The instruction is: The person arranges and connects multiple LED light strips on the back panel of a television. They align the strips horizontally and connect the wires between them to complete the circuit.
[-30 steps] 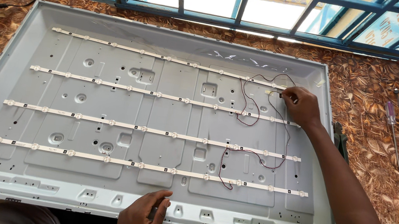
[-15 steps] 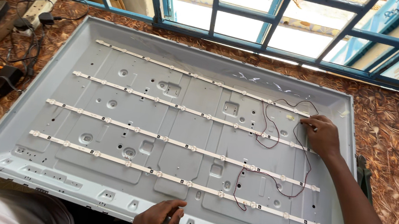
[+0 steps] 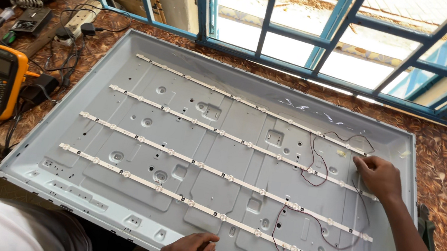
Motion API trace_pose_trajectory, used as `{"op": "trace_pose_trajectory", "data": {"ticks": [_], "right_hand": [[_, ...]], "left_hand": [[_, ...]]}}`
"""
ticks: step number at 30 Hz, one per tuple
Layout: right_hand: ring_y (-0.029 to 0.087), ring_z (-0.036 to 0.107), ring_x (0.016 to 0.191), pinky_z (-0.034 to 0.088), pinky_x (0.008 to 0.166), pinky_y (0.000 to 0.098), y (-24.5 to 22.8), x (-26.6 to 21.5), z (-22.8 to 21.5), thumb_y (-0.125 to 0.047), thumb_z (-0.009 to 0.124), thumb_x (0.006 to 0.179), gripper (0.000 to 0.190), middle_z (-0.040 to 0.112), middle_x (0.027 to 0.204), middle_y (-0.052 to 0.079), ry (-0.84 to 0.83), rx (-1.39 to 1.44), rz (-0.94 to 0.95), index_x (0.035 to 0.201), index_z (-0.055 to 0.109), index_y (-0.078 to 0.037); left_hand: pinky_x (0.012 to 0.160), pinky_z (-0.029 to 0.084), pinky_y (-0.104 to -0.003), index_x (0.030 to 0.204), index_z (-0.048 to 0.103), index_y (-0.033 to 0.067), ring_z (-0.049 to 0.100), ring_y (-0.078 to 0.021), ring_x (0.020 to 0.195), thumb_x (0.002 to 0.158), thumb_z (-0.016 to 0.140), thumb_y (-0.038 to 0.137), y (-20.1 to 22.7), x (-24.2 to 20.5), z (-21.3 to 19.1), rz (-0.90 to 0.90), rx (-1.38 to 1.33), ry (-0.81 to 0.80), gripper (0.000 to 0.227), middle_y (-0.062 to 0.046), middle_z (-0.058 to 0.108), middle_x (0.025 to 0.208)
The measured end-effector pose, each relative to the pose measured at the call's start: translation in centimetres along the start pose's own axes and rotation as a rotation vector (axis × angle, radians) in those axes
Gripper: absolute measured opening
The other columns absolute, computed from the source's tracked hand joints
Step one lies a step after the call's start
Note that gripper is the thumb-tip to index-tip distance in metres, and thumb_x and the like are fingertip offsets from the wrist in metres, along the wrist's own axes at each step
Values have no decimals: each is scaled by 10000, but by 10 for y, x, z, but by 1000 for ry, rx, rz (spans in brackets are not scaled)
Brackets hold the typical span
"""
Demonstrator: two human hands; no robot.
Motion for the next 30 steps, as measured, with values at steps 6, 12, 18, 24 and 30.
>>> {"op": "trace_pose_trajectory", "data": {"ticks": [6,12,18,24,30], "right_hand": [[195,747,747,579,726,328,-6,-9,-18,-164,745,1002,174,798,929,100,44,190,134,1138,775,-60],[230,695,904,534,728,384,-2,12,7,-311,761,991,212,790,1018,86,94,12,20,1098,827,-140],[228,693,893,537,737,378,-6,7,-1,-351,759,977,299,768,1103,123,48,25,-25,1181,810,-139],[201,695,870,550,729,345,-1,-9,-11,-239,812,973,182,782,982,88,121,174,58,1092,821,-102],[212,671,878,520,725,367,-4,0,1,-435,765,959,348,765,1089,94,37,51,-8,1127,830,-137]], "left_hand": [[532,521,-266,1015,796,375,653,-77,524,899,585,453,1,1,0,-26,-13,-12,253,180,796,800],[512,514,-298,1037,783,354,711,-92,575,923,570,452,3,0,0,23,15,1,261,165,806,853],[564,550,-314,1058,762,287,781,-87,798,962,564,380,18,0,-7,123,-5,-5,239,137,813,919],[490,509,-311,1033,762,281,732,-89,640,958,559,361,21,1,-8,134,16,38,231,143,800,842],[528,542,-310,1060,751,270,773,-76,769,976,553,350,23,0,-8,165,-7,2,229,136,806,891]]}}
Point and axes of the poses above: each hand's wrist, its own x-axis towards the middle knuckle, its own z-axis out of the palm, y = z × x, the point moved 9 cm from there along x, towards the middle knuckle
